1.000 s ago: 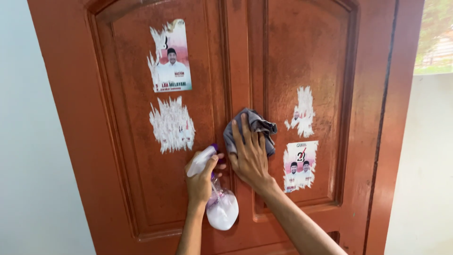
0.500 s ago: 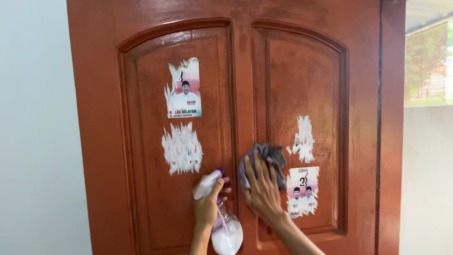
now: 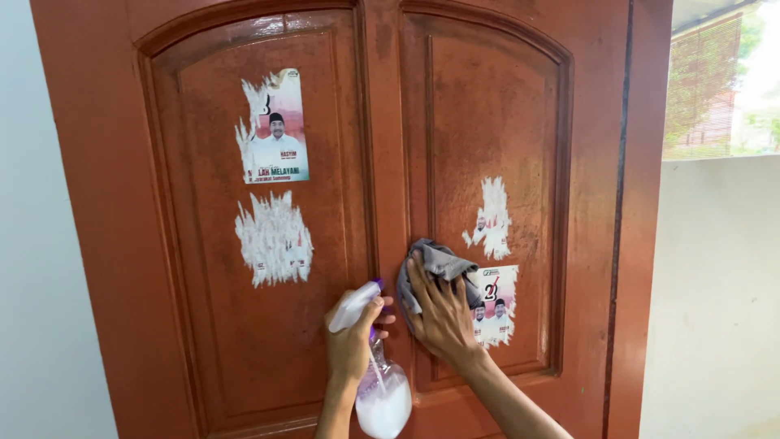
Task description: The recorder uses a spray bottle and a cloth to clean residue and dirt off a wooden door.
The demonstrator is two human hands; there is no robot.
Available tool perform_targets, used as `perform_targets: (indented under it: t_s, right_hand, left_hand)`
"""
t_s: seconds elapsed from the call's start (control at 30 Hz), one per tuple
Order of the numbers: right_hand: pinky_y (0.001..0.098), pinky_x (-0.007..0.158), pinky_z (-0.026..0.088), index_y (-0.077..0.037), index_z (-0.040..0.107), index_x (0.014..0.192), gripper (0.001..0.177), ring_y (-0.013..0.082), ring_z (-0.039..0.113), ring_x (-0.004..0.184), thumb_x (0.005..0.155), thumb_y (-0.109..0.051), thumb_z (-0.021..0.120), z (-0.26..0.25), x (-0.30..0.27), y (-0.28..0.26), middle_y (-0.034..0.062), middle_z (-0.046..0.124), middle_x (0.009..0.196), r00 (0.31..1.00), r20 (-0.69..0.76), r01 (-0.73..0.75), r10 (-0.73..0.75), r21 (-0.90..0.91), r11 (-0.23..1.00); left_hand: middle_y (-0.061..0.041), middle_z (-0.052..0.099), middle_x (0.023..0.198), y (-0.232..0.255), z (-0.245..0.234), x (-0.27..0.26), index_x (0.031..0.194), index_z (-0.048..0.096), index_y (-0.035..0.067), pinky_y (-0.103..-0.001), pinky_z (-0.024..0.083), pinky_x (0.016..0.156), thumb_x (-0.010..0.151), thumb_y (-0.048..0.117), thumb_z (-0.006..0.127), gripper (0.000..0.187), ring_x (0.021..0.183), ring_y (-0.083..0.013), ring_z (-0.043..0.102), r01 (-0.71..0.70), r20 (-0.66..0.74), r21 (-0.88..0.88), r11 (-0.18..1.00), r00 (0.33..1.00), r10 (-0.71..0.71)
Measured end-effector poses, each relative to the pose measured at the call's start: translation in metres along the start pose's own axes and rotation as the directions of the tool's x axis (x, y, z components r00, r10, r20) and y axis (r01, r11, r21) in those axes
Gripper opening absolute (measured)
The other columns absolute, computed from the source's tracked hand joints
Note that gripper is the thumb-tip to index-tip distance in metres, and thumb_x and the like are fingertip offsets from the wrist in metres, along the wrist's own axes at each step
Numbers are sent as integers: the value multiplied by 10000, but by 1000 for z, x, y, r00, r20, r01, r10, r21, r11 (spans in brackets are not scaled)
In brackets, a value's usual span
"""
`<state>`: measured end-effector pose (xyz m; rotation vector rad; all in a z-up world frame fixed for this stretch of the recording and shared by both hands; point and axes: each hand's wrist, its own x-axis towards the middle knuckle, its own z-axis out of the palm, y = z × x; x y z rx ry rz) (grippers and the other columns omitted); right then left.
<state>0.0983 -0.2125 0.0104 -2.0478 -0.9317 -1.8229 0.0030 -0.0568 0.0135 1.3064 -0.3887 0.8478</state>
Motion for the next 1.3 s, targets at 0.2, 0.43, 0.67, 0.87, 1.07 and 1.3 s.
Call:
perform_targets:
  t_s: [0.2,0.43,0.67,0.87,1.07,1.3]
  right_hand:
    - [626,1153,294,-85,364,1573,779,411,448,1382,857,-269,611,-19,28,18,161,316,1649,998,-65,26,-25,15,1000]
    - [631,1140,300,-117,393,1553,765,414,462,1321,843,-271,632,-18,7,28,155,312,1645,998,11,53,-54,67,996]
    - [650,1143,289,-95,367,1565,784,446,483,1357,848,-260,637,-13,13,31,156,264,1659,993,-102,65,-56,84,994]
    - [653,1144,257,-94,363,1567,799,429,406,1387,832,-257,631,-27,14,40,161,250,1663,993,86,63,-76,148,987]
    - [647,1174,273,-88,371,1585,753,433,420,1430,896,-264,616,-22,4,52,175,273,1674,996,-91,28,-17,125,992]
    - [639,1134,293,-73,386,1566,782,429,438,1368,843,-256,622,-21,14,58,193,292,1656,1000,-19,-10,12,133,991]
  left_hand:
    - [-133,799,943,-11,35,5,1092,712,6,-302,583,595,903,227,690,292,756,-189,760,37,2,-56,998,999,-37]
    - [-167,791,961,-27,45,8,1118,705,-34,-323,600,729,901,191,693,313,785,-236,772,-24,-119,-102,994,993,12]
    - [-174,793,959,-28,49,6,1124,709,-39,-325,607,731,899,192,688,323,776,-240,770,-50,-176,-77,996,984,36]
    - [-147,783,979,-41,66,5,1121,707,-29,-308,594,685,910,194,701,307,776,-202,746,-73,-246,-49,996,968,59]
    - [-156,799,966,-38,72,10,1113,714,-23,-296,591,672,911,199,701,301,759,-205,765,-104,-162,-8,995,982,101]
    - [-149,814,968,-35,66,11,1110,720,-33,-299,568,653,899,207,691,321,749,-207,781,-46,-132,0,999,990,46]
